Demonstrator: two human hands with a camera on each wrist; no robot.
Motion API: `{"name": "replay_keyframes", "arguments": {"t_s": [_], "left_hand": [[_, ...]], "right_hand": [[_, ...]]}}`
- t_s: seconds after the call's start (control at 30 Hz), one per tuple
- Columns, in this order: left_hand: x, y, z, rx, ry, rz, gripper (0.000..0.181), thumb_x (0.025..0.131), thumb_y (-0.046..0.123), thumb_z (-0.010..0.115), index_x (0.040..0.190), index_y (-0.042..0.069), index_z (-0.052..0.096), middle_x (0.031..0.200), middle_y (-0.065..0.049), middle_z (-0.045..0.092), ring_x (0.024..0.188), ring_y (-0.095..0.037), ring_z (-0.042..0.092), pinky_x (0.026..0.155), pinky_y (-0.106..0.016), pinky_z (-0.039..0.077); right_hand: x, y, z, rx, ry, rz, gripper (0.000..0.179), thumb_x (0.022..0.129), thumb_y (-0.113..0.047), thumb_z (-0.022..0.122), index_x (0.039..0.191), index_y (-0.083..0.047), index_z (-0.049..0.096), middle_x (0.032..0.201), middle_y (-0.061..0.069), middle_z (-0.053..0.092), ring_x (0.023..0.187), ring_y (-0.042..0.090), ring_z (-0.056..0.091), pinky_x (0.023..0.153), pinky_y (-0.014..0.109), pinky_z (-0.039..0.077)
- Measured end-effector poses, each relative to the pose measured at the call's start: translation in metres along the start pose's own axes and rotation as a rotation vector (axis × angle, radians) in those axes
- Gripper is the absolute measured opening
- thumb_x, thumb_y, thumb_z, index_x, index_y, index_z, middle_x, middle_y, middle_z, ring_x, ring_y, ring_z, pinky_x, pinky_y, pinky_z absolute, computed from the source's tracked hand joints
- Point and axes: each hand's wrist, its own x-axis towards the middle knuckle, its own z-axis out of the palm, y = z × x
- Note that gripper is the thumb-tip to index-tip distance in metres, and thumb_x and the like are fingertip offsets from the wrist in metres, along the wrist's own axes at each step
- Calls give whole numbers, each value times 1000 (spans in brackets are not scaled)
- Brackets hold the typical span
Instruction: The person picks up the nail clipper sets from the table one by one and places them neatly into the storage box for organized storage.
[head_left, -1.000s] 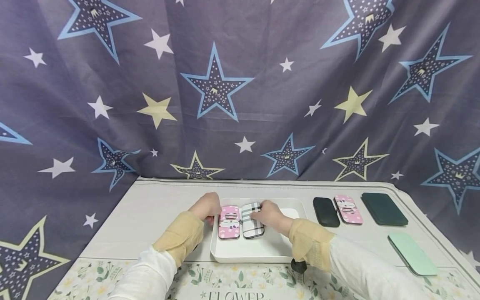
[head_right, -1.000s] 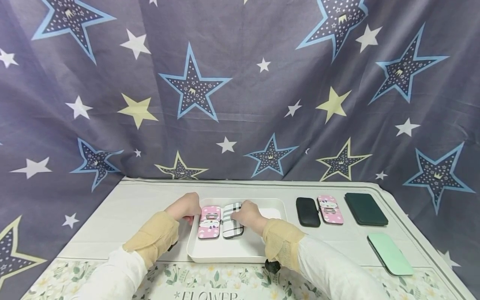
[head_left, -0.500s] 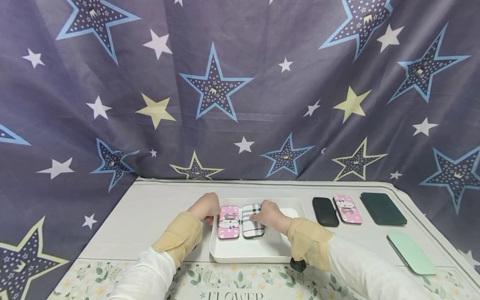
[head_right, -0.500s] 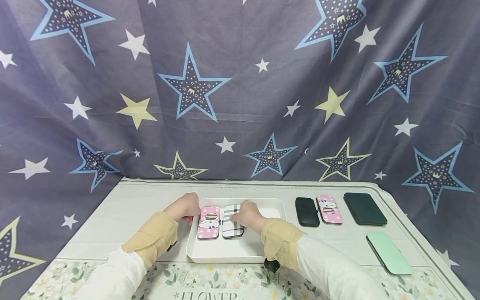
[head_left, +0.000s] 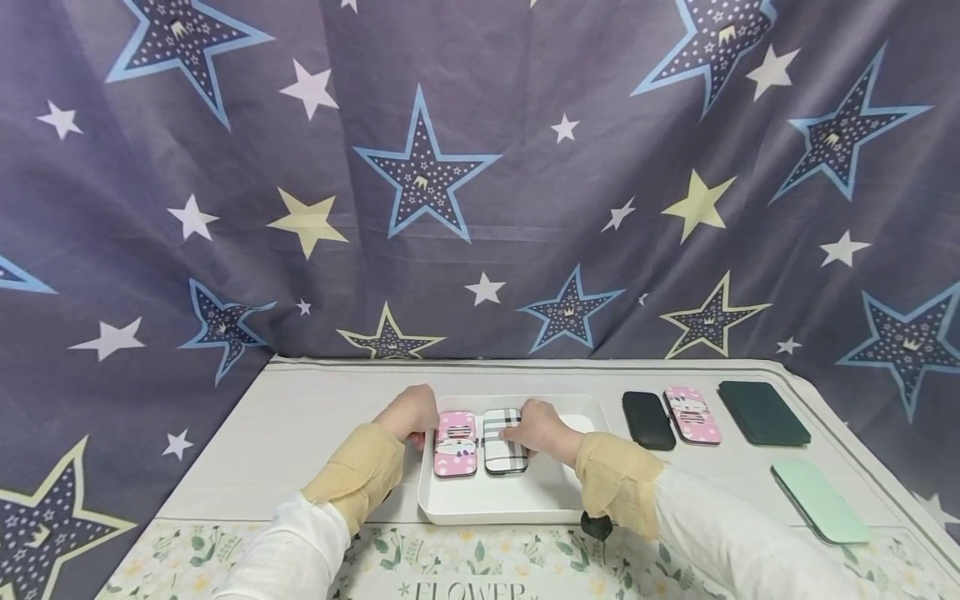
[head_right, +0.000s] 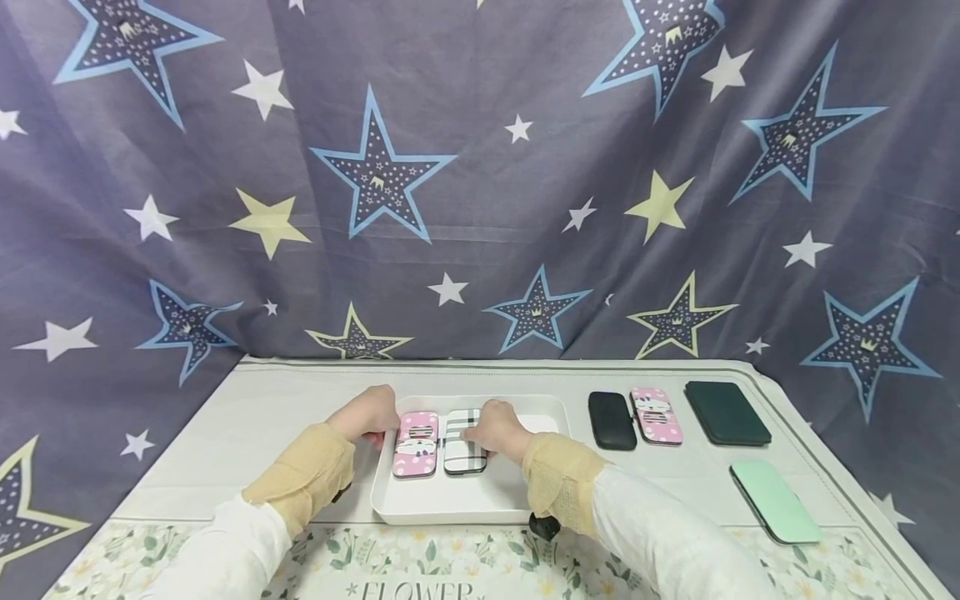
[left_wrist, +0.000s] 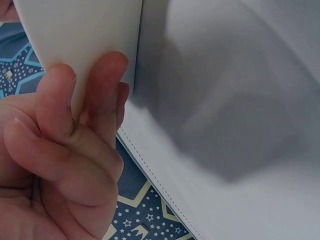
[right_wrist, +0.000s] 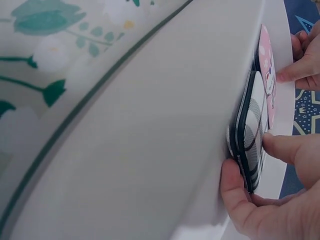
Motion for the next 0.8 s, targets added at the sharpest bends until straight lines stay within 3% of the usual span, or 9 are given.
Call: {"name": "replay_keyframes", "arguments": {"t_s": [0.2,0.37,0.5,0.6,0.8], "left_hand": [[2,1,1,3,-5,-5,14,84,-2,53,77,-11,60,40,-4,54,28,-7,42,29,-15,33],[4,1,2,2,-13,-25,13,84,-1,54,84,-12,61,41,-5,55,29,-8,43,29,-15,33],[5,0,3,10,-11,-23,15,85,0,54,86,-13,61,41,-5,55,29,-8,43,29,-15,33],[5,-1,4,8,-9,-19,15,84,0,54,87,-13,61,41,-5,55,28,-8,44,28,-15,33],[4,-1,3,2,-5,-9,13,84,-1,53,81,-12,61,39,-3,53,28,-7,42,29,-15,32]], "right_hand": [[-8,1,-16,41,-86,19,48,81,-20,72,115,10,55,76,11,59,59,19,63,53,26,56],[-18,2,-41,0,-170,-18,59,85,-30,68,127,6,49,99,17,61,76,22,63,61,31,57],[-28,1,-59,-70,-165,-69,59,88,-35,63,131,2,48,122,20,58,105,31,60,84,42,54],[-37,-3,-74,-83,-147,-88,62,91,-36,59,138,-1,41,137,21,48,125,37,46,103,50,40],[-47,1,-108,-131,-85,-194,72,92,-44,52,146,-3,29,149,24,30,136,42,29,111,55,27]]}}
